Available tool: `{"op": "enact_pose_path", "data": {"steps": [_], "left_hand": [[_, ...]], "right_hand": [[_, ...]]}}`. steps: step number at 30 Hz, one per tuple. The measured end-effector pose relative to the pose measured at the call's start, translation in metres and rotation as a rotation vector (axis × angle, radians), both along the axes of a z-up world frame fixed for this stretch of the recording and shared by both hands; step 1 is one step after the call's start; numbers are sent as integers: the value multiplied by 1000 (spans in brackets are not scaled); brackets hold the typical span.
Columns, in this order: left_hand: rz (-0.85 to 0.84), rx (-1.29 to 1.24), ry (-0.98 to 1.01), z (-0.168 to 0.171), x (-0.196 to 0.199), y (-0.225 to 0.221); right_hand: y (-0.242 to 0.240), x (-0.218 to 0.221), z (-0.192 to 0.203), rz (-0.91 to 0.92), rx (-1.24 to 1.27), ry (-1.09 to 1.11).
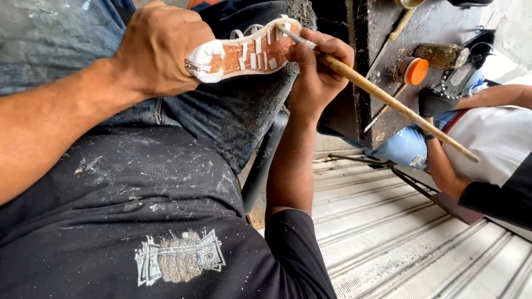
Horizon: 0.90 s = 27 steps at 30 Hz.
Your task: Applying adhesive to shoe soles and uppers using a brush for repair
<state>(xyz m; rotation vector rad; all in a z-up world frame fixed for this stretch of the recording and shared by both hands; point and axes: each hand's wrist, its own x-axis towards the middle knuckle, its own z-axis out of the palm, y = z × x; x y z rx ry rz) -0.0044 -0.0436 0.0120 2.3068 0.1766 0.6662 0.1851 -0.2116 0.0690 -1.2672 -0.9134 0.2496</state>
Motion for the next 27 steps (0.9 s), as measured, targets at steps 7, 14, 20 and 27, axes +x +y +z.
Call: {"op": "enact_pose_path", "data": {"steps": [7, 14, 20, 27], "left_hand": [[29, 74, -8, 0, 2, -6], [68, 84, -3, 5, 5, -10], [126, 104, -20, 14, 7, -13], [86, 87, -37, 1, 9, -16]], "right_hand": [[5, 5, 8, -121, -18, 5], [16, -48, 26, -122, -91, 188], [21, -67, 26, -128, -5, 114], [5, 10, -10, -441, 4, 92]]}}
